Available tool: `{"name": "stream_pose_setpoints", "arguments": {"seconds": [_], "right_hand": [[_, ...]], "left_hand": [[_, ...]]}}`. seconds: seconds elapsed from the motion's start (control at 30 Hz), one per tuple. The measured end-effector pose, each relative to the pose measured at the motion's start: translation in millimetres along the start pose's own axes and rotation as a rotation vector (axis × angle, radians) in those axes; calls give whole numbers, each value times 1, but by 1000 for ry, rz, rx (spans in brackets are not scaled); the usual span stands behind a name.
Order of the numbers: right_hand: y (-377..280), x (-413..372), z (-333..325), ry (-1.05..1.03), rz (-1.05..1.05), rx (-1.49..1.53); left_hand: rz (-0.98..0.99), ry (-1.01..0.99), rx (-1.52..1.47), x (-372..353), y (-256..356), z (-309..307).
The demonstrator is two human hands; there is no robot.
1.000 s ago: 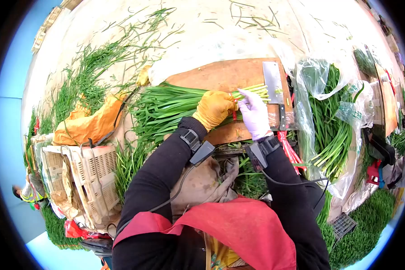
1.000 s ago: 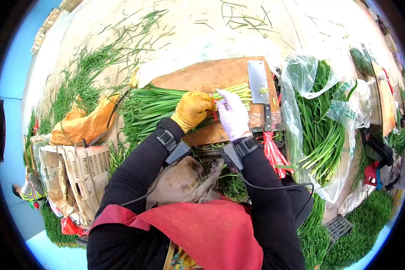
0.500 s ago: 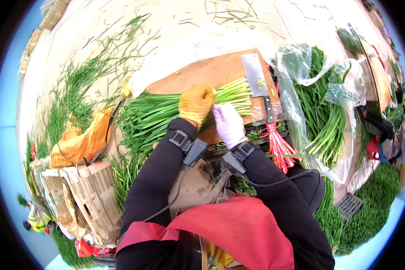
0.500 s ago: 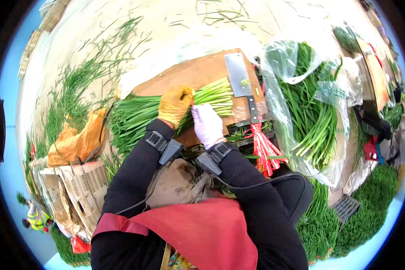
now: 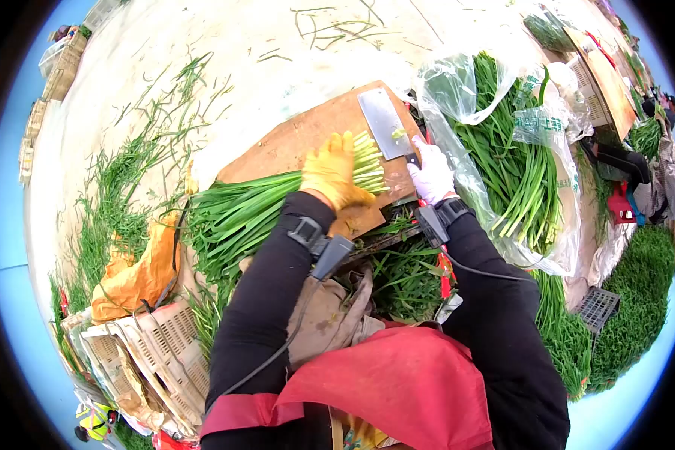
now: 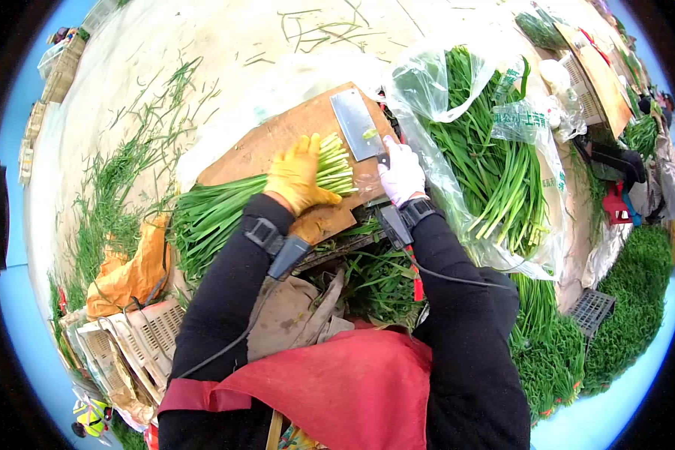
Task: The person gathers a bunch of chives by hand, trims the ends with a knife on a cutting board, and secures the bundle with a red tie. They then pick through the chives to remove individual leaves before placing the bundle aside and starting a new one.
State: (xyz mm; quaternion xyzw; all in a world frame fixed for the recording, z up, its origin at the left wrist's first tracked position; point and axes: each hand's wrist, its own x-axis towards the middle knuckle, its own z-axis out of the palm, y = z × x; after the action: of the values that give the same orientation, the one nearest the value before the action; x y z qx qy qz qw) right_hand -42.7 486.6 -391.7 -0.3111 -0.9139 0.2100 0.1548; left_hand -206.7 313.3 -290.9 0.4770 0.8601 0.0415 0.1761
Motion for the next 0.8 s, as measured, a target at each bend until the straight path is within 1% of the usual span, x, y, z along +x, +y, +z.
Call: {"name": "stream_pose_setpoints", "arguments": {"seconds": [0.07, 0.1, 0.13, 0.17, 0.2, 0.23, 0.27, 0.37, 0.4, 0.43, 0.47, 0.53, 0.57, 0.6, 0.67, 0.7, 0.8], "right_hand": [[-11, 6, -6, -87, 48, 32], [-15, 8, -7, -131, 74, 49], [-13, 11, -1, -119, 68, 34], [-10, 16, -1, -175, 94, 18], [-8, 21, -2, -230, 116, 2], [-7, 25, -3, -283, 135, -13], [-3, 26, -1, -228, 94, 31], [-6, 27, -16, -370, 183, 400], [-12, 24, -24, -347, 196, 325], [-18, 18, -35, -348, 205, 387], [-24, 11, -45, -347, 215, 450], [-21, -7, -47, -360, 263, 591], [-28, -16, -55, -369, 280, 584], [-38, -26, -63, -341, 301, 628], [-57, -42, -83, -279, 177, 614], [-59, -51, -82, -251, 120, 607], [-70, -67, -85, -288, 90, 558]], "left_hand": [[-64, -74, 40, 4, 12, 12], [-57, -42, 82, 0, 16, 18], [-50, -12, 123, -6, 22, 23], [-44, 19, 164, -12, 27, 27], [-45, 8, 221, -15, 32, 30], [-44, 56, 258, -14, 32, 34], [-43, 107, 294, -11, 30, 41], [-56, 195, 355, 7, 19, 63], [-75, 206, 368, 17, 12, 75], [-94, 216, 380, 21, 9, 82], [-121, 119, 260, 15, 19, 51], [-178, -61, 153, 20, 22, 25], [-205, -151, 98, 24, 21, 19], [-188, -117, 84, 25, 18, 20], [-221, -146, 67, 29, 17, 18], [-237, -162, 59, 30, 18, 17], [-239, -137, 58, 29, 18, 17]]}}
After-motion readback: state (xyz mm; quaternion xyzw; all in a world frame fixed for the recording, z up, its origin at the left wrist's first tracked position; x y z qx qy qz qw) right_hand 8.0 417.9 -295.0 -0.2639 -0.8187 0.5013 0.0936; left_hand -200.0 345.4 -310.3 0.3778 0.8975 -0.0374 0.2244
